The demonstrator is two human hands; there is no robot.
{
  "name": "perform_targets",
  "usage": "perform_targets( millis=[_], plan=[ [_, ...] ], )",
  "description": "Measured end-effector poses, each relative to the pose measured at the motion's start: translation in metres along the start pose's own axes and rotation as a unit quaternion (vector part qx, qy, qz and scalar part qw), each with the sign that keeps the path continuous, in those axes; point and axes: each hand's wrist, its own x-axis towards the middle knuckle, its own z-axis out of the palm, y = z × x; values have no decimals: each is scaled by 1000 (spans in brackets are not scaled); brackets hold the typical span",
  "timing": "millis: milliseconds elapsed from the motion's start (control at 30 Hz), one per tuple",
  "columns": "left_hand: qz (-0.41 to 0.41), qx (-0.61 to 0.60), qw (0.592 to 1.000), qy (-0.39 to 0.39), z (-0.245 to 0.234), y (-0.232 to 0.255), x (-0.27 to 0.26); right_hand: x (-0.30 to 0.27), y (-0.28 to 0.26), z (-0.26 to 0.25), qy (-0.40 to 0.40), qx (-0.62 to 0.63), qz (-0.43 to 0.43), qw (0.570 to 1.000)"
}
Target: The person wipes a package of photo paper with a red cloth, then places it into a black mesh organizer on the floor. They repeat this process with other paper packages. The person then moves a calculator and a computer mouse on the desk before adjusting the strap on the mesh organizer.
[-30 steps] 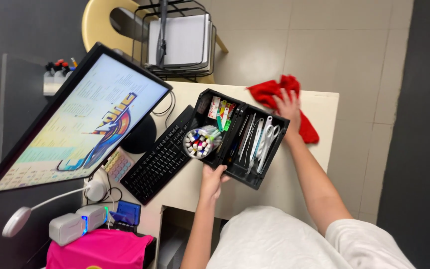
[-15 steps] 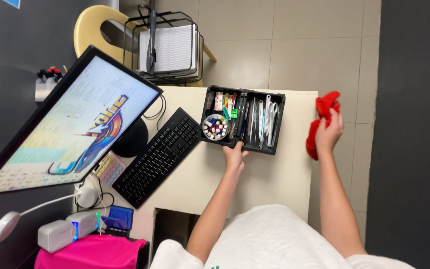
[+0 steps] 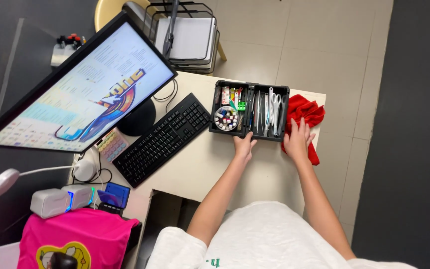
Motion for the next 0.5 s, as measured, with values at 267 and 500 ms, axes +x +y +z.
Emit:
perform_targets(
  millis=[267,500],
  plan=[
    [-41,10,994,-103,-61,44,-53,-91,-93,-37,76,51,-112,990],
    [130,164,972,-109,-154,139,-166,-170,-240,-11,-154,204,-273,928]
  ],
)
